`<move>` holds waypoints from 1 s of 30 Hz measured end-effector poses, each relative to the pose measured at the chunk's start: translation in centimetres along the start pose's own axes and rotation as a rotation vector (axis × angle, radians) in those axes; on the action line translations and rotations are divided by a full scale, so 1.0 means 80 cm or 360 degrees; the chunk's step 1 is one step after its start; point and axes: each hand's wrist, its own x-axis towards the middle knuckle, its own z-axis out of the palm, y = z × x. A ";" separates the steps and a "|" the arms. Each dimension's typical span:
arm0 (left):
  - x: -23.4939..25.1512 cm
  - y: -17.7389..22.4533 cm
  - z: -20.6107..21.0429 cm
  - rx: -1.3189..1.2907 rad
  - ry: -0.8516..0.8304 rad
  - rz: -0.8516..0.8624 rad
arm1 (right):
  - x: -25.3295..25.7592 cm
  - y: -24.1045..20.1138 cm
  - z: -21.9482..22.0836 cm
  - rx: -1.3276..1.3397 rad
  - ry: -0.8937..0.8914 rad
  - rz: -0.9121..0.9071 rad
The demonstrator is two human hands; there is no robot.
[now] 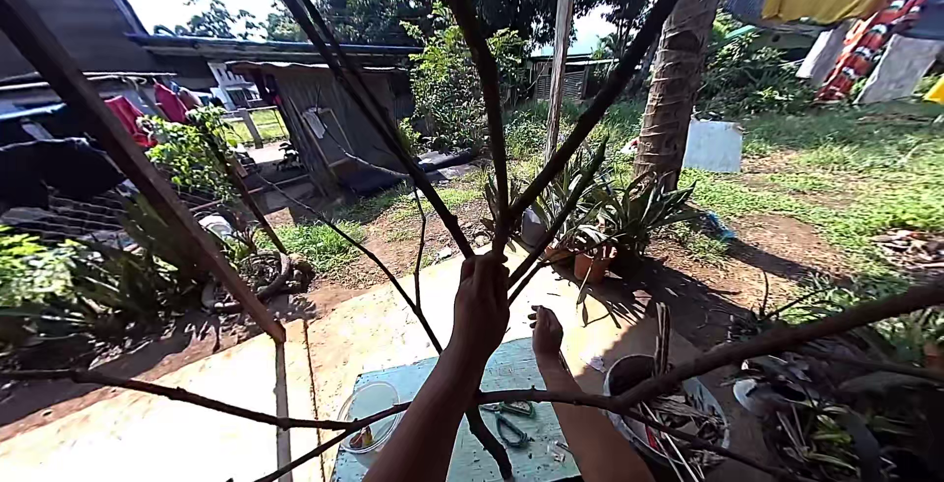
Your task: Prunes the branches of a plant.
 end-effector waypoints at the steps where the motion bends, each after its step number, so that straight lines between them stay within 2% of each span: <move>1: 0.000 0.000 0.000 0.0012 0.0010 -0.0004 | 0.018 -0.044 -0.018 0.0173 0.0124 -0.0082; 3: 0.000 0.002 -0.001 0.0028 0.0021 0.0022 | 0.052 -0.112 -0.051 0.0538 0.0122 -0.0196; 5: 0.000 0.004 0.000 0.0041 0.0041 0.0058 | 0.071 -0.159 -0.071 0.0744 -0.0041 -0.0162; 8: -0.003 0.007 0.001 0.0052 0.0090 0.0052 | 0.058 -0.187 -0.080 0.0492 -0.0107 -0.0301; 13: -0.009 0.017 -0.002 0.0097 0.0126 -0.0053 | 0.013 -0.167 -0.063 0.0095 0.0167 -0.0840; 17: -0.008 0.023 0.006 0.0160 0.0091 -0.0018 | -0.015 -0.143 -0.035 -0.0432 0.0058 -0.1402; 19: -0.008 0.023 0.005 0.0169 0.0069 -0.0017 | -0.016 -0.128 -0.033 -0.0525 0.0046 -0.1521; 21: -0.007 0.021 0.000 0.0200 0.0033 -0.0023 | -0.012 -0.124 -0.038 -0.0436 0.0061 -0.1566; 23: -0.009 0.021 -0.005 0.0203 0.0000 -0.0022 | -0.009 -0.129 -0.051 -0.0104 0.0094 -0.1320; 25: -0.012 0.023 -0.010 0.0169 0.0000 -0.0022 | 0.004 -0.151 -0.063 0.0516 0.0017 -0.0661; 27: -0.017 0.025 -0.013 0.0139 0.0001 -0.0033 | 0.022 -0.165 -0.070 0.1041 -0.0088 -0.0185; 30: -0.019 0.024 -0.016 0.0111 0.0009 -0.0031 | 0.031 -0.179 -0.067 0.1402 -0.0110 0.0289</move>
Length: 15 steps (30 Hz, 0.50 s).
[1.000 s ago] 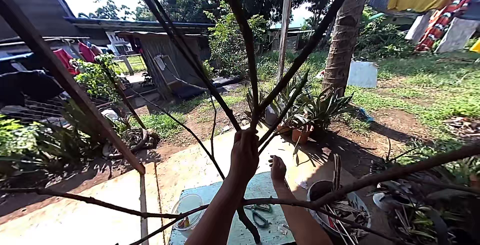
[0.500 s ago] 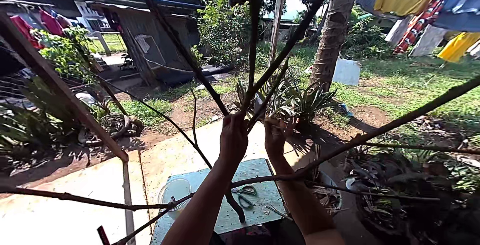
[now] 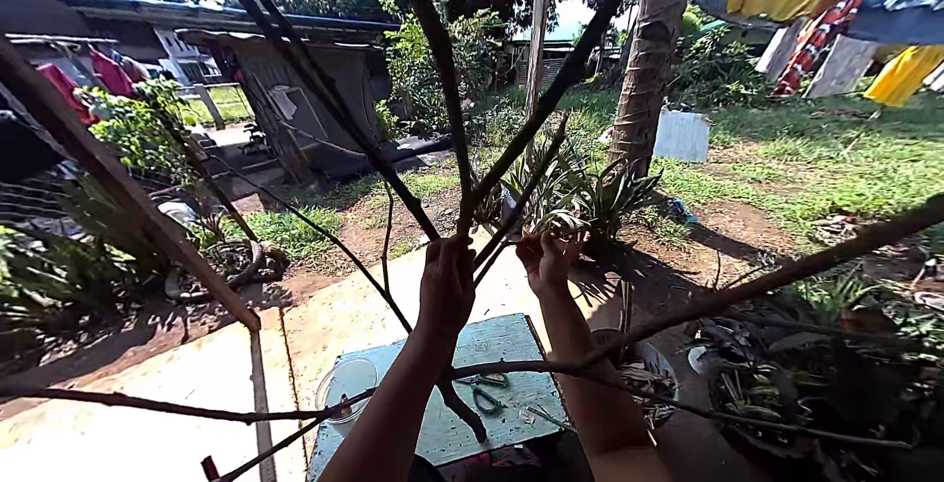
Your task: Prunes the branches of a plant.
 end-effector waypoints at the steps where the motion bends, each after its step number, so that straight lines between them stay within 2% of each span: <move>1: -0.001 -0.001 -0.001 -0.0009 0.0005 0.0005 | 0.001 0.001 0.004 0.0132 0.0082 0.0162; 3: -0.001 -0.002 -0.003 -0.0028 -0.0003 0.0011 | 0.001 0.012 0.007 0.0482 0.0177 0.0530; 5: -0.001 0.000 -0.001 -0.0052 -0.0015 0.0020 | -0.005 0.038 0.005 0.0807 0.0153 0.0852; 7: -0.002 0.003 0.001 -0.0067 -0.0011 -0.0003 | -0.016 0.063 0.001 0.1074 0.0088 0.0974; 9: -0.001 0.002 0.003 -0.0058 0.0013 -0.0068 | -0.026 0.077 -0.003 0.1236 0.0164 0.0842; 10: 0.000 0.000 0.001 -0.0044 0.0010 -0.0090 | -0.031 0.079 -0.007 0.1212 0.0242 0.0678; 13: 0.005 -0.005 -0.003 -0.0033 -0.0049 -0.0067 | -0.037 0.051 -0.013 0.0500 0.0394 0.0024; 15: 0.006 -0.002 -0.005 -0.0086 -0.0108 -0.0029 | -0.022 0.018 -0.011 0.0063 0.0378 -0.0212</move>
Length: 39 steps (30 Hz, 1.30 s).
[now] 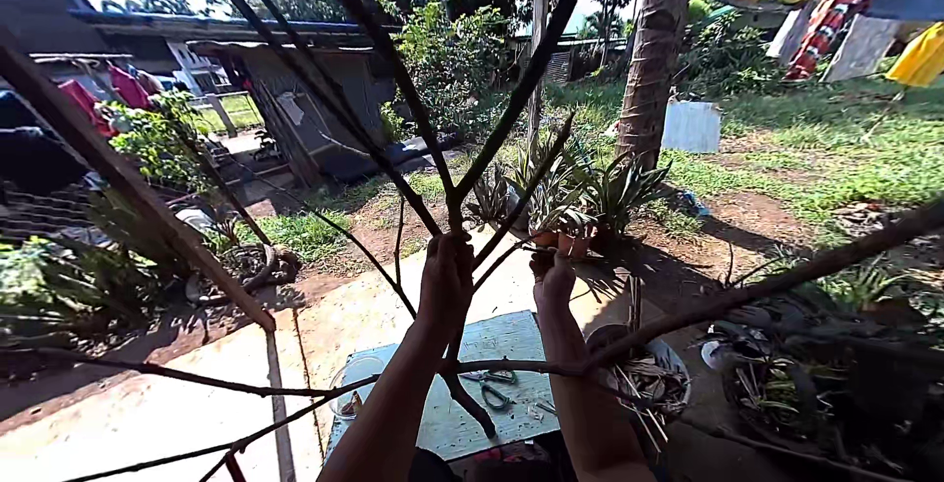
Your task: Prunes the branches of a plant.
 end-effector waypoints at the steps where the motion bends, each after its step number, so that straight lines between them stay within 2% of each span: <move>1: -0.002 0.004 0.001 -0.0050 -0.0032 0.0002 | 0.014 -0.013 0.004 -0.0168 -0.0061 -0.0095; 3: -0.008 0.013 0.006 -0.0156 -0.0084 -0.0045 | 0.036 -0.042 0.019 -0.0622 -0.0194 -0.0343; 6: -0.008 0.018 0.017 -0.0175 -0.0045 -0.0008 | 0.031 -0.095 0.037 -0.1269 -0.0555 -0.0682; 9: -0.001 0.015 0.024 -0.0114 0.0002 0.0063 | 0.003 -0.118 0.038 -0.1471 -0.0749 -0.0764; 11: 0.001 0.012 0.027 -0.0088 0.0025 0.0093 | -0.009 -0.114 0.019 -0.1377 -0.0801 -0.0672; 14: 0.004 0.014 0.033 -0.0090 0.0046 0.0116 | -0.010 -0.079 -0.009 -0.0991 -0.0732 -0.0474; 16: 0.004 0.019 0.036 -0.0083 0.0033 0.0090 | -0.016 -0.055 -0.015 -0.0740 -0.0838 -0.0468; 19: 0.003 0.026 0.041 -0.0064 0.0031 0.0076 | -0.033 -0.049 -0.002 -0.0966 -0.0863 -0.0599; 21: 0.002 0.027 0.042 -0.0054 0.0020 0.0053 | -0.029 -0.042 0.010 -0.0939 -0.0618 -0.0612; 22: 0.002 0.026 0.041 -0.0044 0.0018 0.0045 | -0.021 -0.040 0.017 -0.0757 -0.0436 -0.0484; 25: 0.002 0.025 0.038 -0.0023 0.0020 0.0041 | 0.004 -0.048 0.031 0.0093 0.0054 0.0312; 27: 0.003 0.024 0.037 0.0006 0.0040 0.0012 | -0.001 -0.040 0.034 0.0377 0.0142 0.0526; 29: 0.005 0.023 0.039 0.0029 0.0079 -0.0053 | -0.015 -0.028 0.027 0.0496 0.0037 0.0556; 31: 0.009 0.018 0.040 0.0062 0.0088 -0.0100 | -0.033 -0.012 0.011 0.0457 -0.0260 0.0652; 34: 0.016 0.006 0.045 0.0070 0.0085 -0.0090 | -0.061 0.007 -0.012 0.0209 -0.0981 0.0998; 36: 0.019 0.002 0.042 0.0082 0.0057 -0.0112 | -0.054 0.018 -0.032 0.0116 -0.1003 0.1074; 39: 0.021 -0.005 0.032 0.0115 0.0025 -0.0152 | -0.025 0.031 -0.086 -0.0357 -0.0652 0.0918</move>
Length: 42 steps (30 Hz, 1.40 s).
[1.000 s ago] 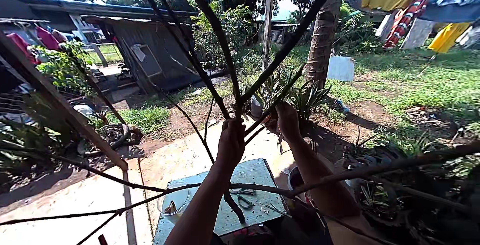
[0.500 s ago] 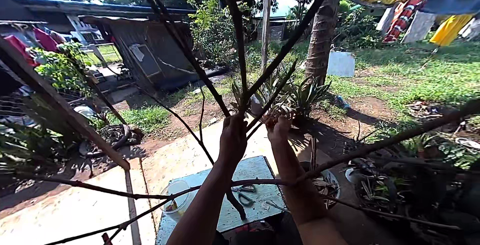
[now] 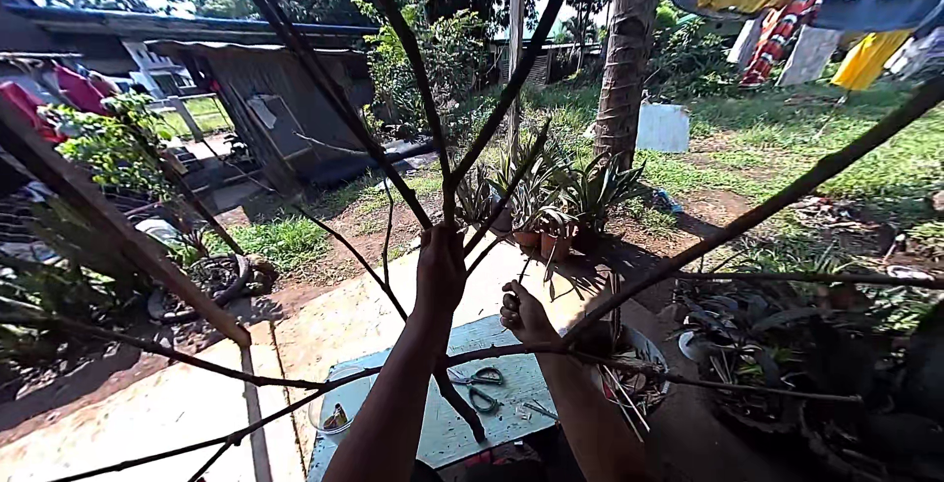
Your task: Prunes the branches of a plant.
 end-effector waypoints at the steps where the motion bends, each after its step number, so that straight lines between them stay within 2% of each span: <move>1: 0.001 -0.004 -0.003 0.0013 0.0017 0.0004 | -0.002 0.002 -0.026 -0.0264 0.0111 0.0057; 5: 0.003 -0.023 -0.021 0.0066 0.0073 -0.0006 | -0.028 -0.012 -0.138 -0.1250 0.0079 0.0517; 7: 0.004 -0.033 -0.026 0.0061 0.0085 -0.0054 | -0.034 -0.026 -0.191 -0.1691 0.0202 0.0528; 10: 0.003 -0.041 -0.029 0.0033 0.0109 -0.0080 | -0.044 -0.064 -0.214 -0.2340 0.0918 0.0273; 12: -0.001 -0.038 -0.030 0.0022 0.0116 -0.0119 | -0.043 -0.072 -0.217 -0.2507 0.1261 -0.0230; 14: -0.006 -0.031 -0.029 -0.0012 0.0141 -0.0161 | -0.030 -0.068 -0.201 -0.2453 0.1384 -0.0668; 15: -0.010 -0.027 -0.029 -0.0034 0.0153 -0.0178 | -0.025 -0.060 -0.185 -0.2396 0.1342 -0.0753; 17: -0.018 -0.018 -0.027 -0.0046 0.0177 -0.0147 | -0.010 -0.031 -0.161 -0.2330 0.1121 -0.0704; 19: -0.026 -0.011 -0.028 -0.0063 0.0165 -0.0062 | 0.007 0.021 -0.150 -0.2339 0.0789 -0.0408; 23: -0.025 -0.008 -0.027 -0.0160 0.0143 -0.0002 | 0.035 0.136 -0.122 -0.2432 0.0059 0.0432; 25: -0.018 -0.014 -0.027 -0.0176 0.0164 0.0062 | 0.032 0.195 -0.103 -0.2618 -0.0082 0.0739; 28: -0.004 -0.029 -0.025 -0.0201 0.0184 0.0144 | 0.027 0.278 -0.113 -0.2939 -0.0289 0.0937; 30: 0.002 -0.041 -0.022 -0.0218 0.0174 0.0119 | 0.021 0.306 -0.123 -0.2989 -0.0278 0.0937; 33: 0.004 -0.051 -0.020 -0.0235 0.0150 0.0005 | 0.027 0.326 -0.130 -0.2979 0.0009 0.0648; 37: 0.012 -0.075 -0.004 -0.0345 0.0308 -0.0102 | 0.063 0.347 -0.146 -0.3004 -0.0042 0.0534; 38: 0.015 -0.080 0.000 -0.0354 0.0365 -0.0113 | 0.072 0.376 -0.164 -0.2968 0.0148 0.0173; 39: 0.017 -0.084 0.004 -0.0365 0.0406 -0.0129 | 0.091 0.416 -0.190 -0.2872 0.0410 -0.0346; 41: 0.022 -0.089 0.011 -0.0395 0.0478 -0.0158 | 0.102 0.363 -0.169 -0.2951 -0.0040 0.0367; 42: 0.023 -0.091 0.015 -0.0390 0.0496 -0.0165 | 0.107 0.344 -0.161 -0.2984 -0.0219 0.0566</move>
